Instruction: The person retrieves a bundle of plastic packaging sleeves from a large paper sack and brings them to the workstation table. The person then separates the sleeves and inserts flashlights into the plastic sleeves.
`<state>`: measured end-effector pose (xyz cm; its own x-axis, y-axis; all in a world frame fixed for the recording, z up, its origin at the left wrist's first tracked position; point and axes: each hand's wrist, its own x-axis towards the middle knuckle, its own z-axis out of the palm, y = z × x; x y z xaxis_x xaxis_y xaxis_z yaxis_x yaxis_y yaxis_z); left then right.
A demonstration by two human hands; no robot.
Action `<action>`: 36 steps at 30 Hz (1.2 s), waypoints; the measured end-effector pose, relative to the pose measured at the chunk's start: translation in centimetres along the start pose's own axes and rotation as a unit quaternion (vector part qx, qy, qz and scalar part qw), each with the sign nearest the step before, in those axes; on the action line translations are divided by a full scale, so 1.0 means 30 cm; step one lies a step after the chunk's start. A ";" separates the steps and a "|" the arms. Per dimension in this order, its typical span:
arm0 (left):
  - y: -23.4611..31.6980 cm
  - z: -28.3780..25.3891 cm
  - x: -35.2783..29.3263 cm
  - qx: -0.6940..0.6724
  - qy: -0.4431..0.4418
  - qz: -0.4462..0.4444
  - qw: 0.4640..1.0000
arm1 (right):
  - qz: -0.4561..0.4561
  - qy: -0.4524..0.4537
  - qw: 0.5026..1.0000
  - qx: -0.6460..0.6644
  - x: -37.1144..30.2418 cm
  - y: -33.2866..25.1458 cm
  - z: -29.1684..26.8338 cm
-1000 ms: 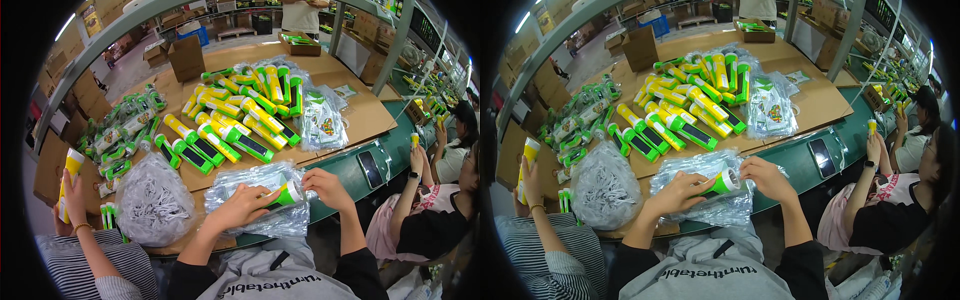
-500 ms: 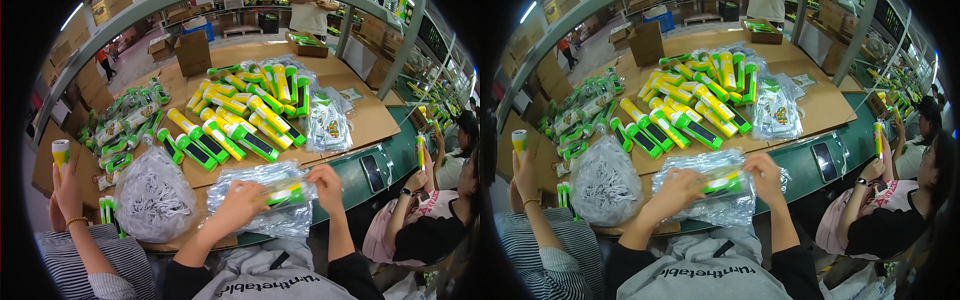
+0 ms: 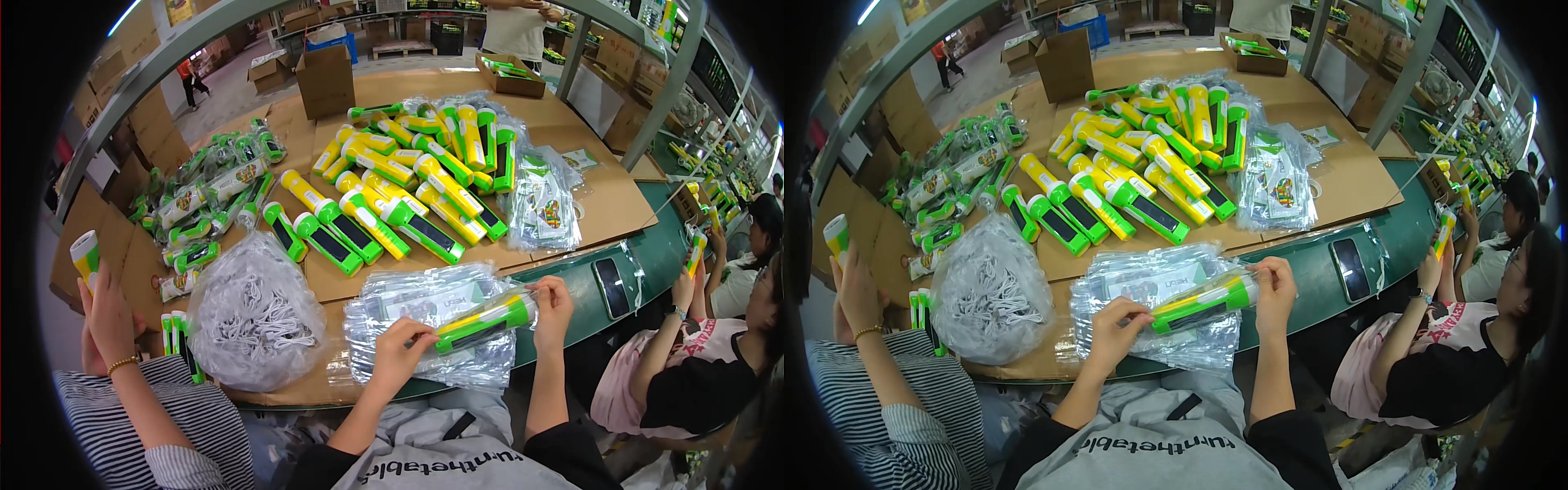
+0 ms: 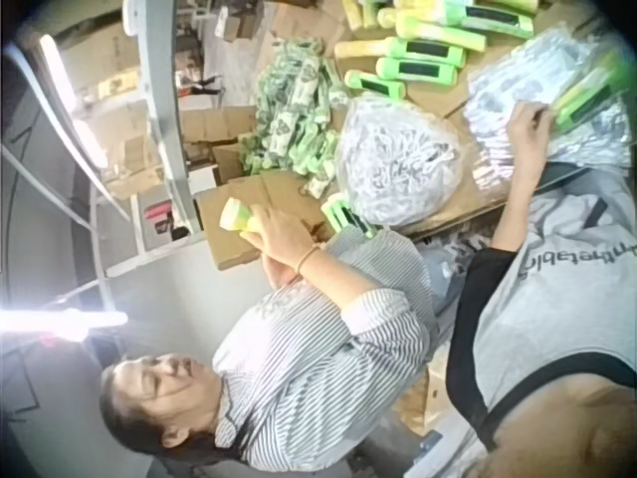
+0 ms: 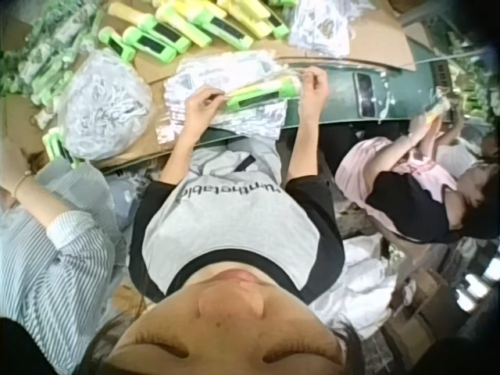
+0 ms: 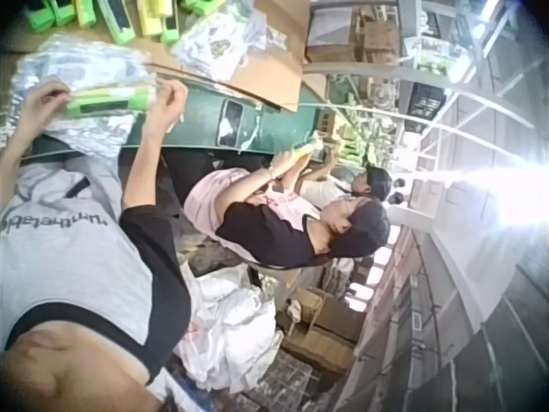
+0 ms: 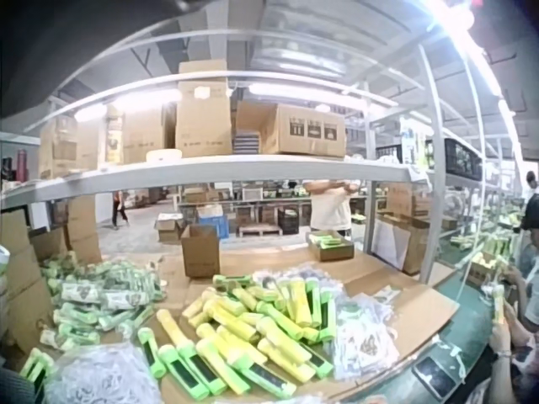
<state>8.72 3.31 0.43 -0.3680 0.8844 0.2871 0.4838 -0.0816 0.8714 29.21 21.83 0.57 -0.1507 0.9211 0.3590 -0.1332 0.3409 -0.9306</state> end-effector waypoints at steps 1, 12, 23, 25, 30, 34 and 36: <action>-0.004 0.001 0.001 -0.038 0.039 -0.014 0.998 | 0.027 0.003 0.999 0.026 0.001 0.015 -0.010; 0.146 -0.014 -0.002 0.034 0.125 0.114 0.985 | -0.262 -0.235 0.909 -0.226 -0.151 -0.279 0.245; 0.183 -0.044 -0.015 -0.058 0.106 0.014 0.993 | -0.310 -0.328 0.856 -0.252 -0.120 -0.300 0.264; 0.179 -0.065 -0.002 -0.039 0.105 0.046 0.993 | -0.299 -0.316 0.866 -0.245 -0.082 -0.320 0.233; 0.167 -0.272 0.081 -0.078 0.197 0.048 0.976 | -0.183 -0.311 0.894 -0.267 0.023 -0.283 -0.002; 0.051 -0.429 0.227 -0.191 0.221 0.007 0.957 | -0.121 -0.301 0.905 -0.274 -0.012 -0.245 0.037; 0.032 -0.623 0.359 -0.117 0.350 0.070 0.927 | -0.098 -0.271 0.921 -0.262 -0.014 -0.235 0.024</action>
<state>-9.60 4.15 11.80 -0.7792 0.3505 0.5196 0.4098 -0.3423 0.8455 29.50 18.89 7.04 -0.6595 0.6522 0.3738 0.2605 0.6647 -0.7002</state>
